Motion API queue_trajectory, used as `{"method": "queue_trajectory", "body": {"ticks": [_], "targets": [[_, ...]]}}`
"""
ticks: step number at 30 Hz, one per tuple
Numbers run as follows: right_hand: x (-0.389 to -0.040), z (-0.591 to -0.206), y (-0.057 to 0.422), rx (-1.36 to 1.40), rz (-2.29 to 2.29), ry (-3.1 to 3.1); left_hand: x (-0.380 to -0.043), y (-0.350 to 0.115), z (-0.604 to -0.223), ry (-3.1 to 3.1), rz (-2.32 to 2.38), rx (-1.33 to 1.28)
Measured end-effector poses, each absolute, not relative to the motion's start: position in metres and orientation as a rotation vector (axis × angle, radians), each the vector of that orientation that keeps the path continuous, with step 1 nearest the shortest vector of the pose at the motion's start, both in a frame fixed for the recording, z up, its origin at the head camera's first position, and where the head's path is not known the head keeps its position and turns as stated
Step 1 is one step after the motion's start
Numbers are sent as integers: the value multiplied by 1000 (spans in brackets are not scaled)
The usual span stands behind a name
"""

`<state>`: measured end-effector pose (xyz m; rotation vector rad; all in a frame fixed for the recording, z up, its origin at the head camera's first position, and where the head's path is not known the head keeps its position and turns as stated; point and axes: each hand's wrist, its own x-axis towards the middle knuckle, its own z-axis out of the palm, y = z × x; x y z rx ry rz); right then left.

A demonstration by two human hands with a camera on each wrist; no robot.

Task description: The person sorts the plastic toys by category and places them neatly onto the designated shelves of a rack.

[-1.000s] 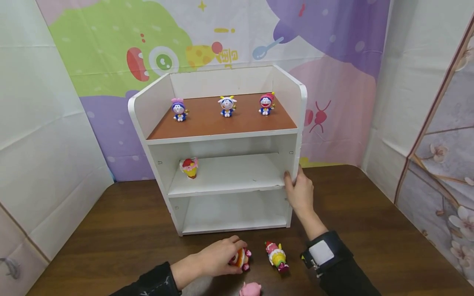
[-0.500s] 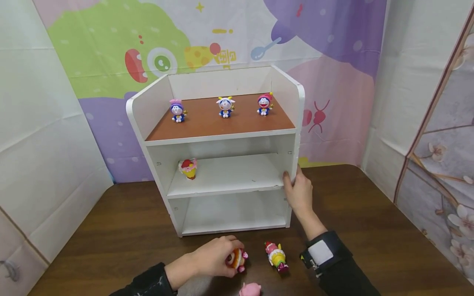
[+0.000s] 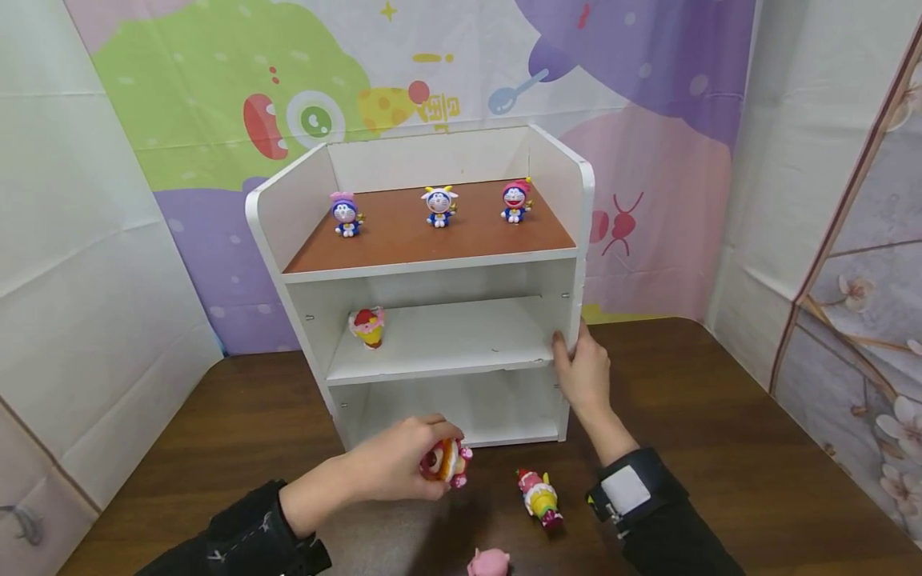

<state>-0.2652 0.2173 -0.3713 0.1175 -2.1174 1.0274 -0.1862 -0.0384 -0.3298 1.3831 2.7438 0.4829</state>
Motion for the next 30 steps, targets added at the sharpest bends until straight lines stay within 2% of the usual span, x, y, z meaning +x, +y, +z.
{"method": "queue_trajectory", "body": {"ticks": [14,30], "targets": [[-265,-371,218,120,1042,-2122,-210,-42,-271,2794,619,1310],[-267,-373,219,111,1040,-2128,-261,-34,-254,2968,551,1027]]}}
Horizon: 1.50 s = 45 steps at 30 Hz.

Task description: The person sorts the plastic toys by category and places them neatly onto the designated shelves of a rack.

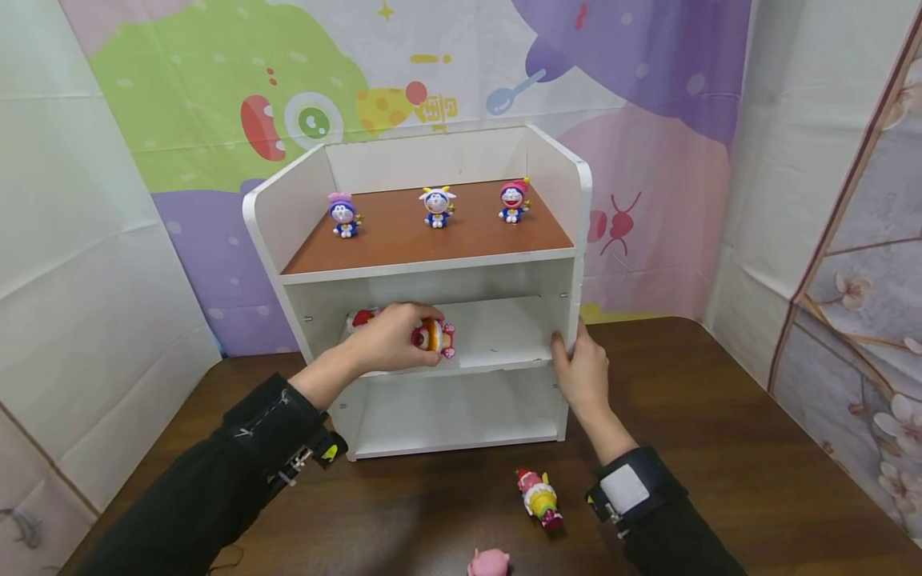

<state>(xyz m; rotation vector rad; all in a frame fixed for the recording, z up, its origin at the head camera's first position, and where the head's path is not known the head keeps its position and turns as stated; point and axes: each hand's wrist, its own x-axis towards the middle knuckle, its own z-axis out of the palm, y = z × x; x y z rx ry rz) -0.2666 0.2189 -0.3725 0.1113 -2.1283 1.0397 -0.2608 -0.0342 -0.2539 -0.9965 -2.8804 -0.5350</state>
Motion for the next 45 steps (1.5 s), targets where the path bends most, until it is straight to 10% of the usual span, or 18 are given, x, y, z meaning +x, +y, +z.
{"method": "queue_trajectory", "body": {"ticks": [45], "targets": [[-266,-372,219,124,1043,-2131,-270,-27,-263,-2850,-608,-796]]}}
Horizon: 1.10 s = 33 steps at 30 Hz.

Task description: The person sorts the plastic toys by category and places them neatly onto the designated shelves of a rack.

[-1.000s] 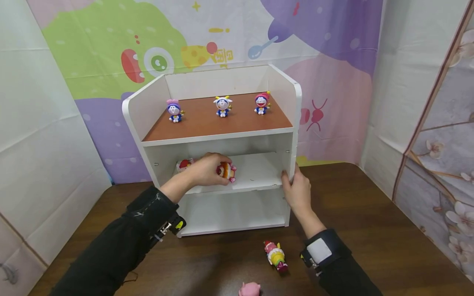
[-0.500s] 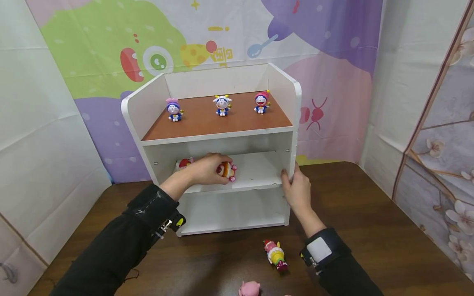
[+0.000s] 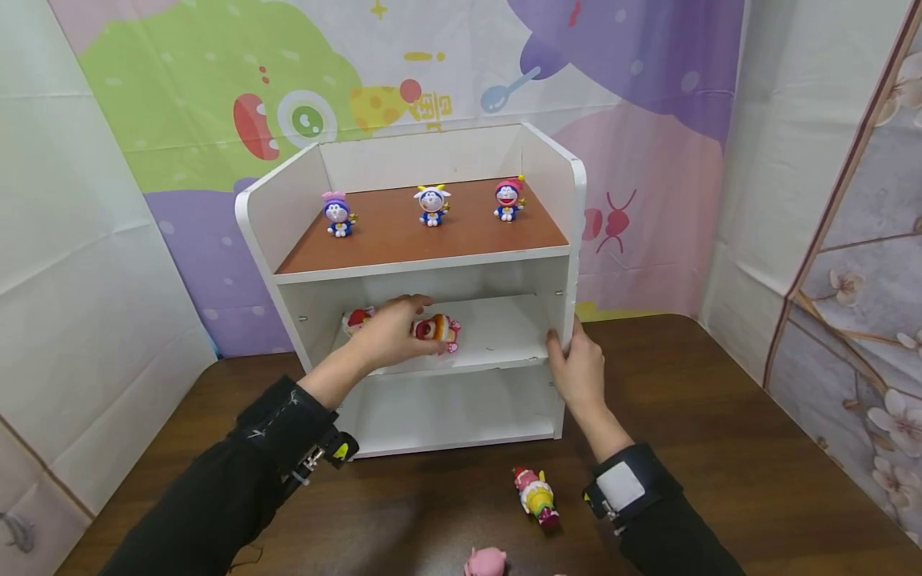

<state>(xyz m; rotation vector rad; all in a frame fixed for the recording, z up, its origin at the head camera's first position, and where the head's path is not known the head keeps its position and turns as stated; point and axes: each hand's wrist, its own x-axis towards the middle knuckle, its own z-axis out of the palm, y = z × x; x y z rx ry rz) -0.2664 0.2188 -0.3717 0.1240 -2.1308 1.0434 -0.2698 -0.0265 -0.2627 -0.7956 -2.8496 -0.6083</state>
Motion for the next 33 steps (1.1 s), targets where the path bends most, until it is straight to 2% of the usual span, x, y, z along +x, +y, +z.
{"method": "queue_trajectory", "body": {"ticks": [7,18,25,33], "targets": [[-266,-371,220,117,1045,-2126,-260,-22,-273,-2768,-656,-618],[-267,-372,219,106,1031,-2133,-261,-23,-284,-2691,-748,-611],[-267,-372,219,107,1046,-2135,-262,-23,-271,-2689,-634,-728],[-267,-372,219,100,1041,-2138,-263,-21,-256,-2709,-246,-1015]]}}
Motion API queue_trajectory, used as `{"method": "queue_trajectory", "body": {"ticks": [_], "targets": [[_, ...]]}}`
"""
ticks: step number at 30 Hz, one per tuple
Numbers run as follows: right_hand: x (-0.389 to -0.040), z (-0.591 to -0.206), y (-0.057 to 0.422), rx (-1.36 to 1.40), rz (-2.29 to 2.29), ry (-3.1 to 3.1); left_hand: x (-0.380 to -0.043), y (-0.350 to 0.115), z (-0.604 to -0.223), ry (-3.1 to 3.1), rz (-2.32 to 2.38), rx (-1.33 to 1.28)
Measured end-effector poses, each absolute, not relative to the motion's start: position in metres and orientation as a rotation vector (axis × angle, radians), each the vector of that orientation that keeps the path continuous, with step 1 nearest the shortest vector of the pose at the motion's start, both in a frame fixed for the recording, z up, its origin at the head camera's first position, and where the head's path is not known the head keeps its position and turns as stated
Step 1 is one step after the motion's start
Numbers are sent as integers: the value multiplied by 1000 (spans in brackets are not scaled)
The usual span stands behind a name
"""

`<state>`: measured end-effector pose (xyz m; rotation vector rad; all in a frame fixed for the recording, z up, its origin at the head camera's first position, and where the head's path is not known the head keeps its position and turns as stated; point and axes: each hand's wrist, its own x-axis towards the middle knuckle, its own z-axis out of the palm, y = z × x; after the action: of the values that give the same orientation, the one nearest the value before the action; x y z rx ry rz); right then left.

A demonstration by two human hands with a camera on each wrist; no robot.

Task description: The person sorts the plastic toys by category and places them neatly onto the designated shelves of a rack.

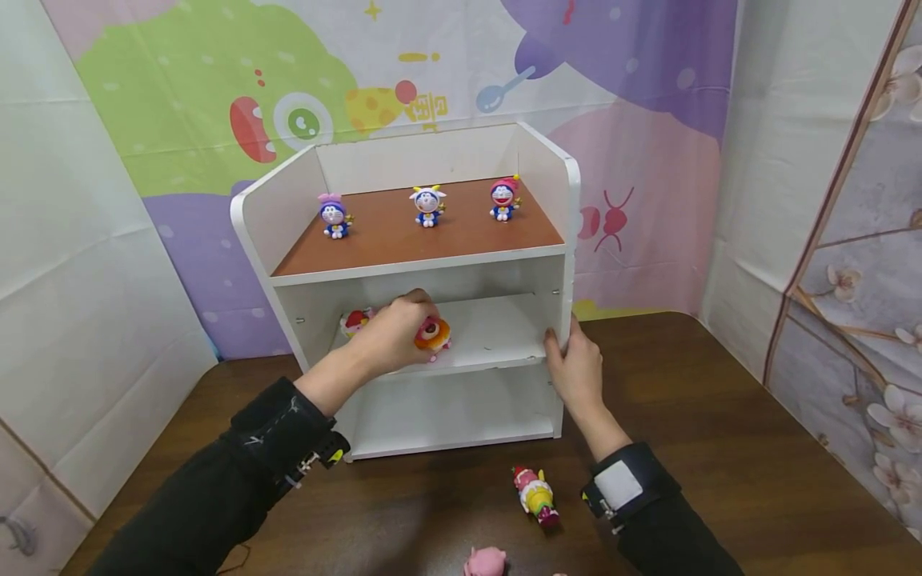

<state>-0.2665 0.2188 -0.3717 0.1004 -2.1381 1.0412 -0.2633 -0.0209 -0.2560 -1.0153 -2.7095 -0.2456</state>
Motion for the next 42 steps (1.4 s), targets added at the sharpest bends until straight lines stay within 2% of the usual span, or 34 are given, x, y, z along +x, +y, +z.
{"method": "queue_trajectory", "body": {"ticks": [9,18,25,35,42], "targets": [[-267,-371,218,105,1043,-2130,-261,-14,-253,-2603,161,-1197],[-267,-371,218,94,1040,-2141,-258,-16,-258,-2563,249,-1169],[-268,-372,217,83,1041,-2147,-256,-23,-265,-2594,-82,-1064],[-267,-372,217,74,1042,-2141,-253,-18,-295,-2634,-713,-579],[-266,-372,218,86,1046,-2131,-255,-10,-304,-2548,-906,-477]]}}
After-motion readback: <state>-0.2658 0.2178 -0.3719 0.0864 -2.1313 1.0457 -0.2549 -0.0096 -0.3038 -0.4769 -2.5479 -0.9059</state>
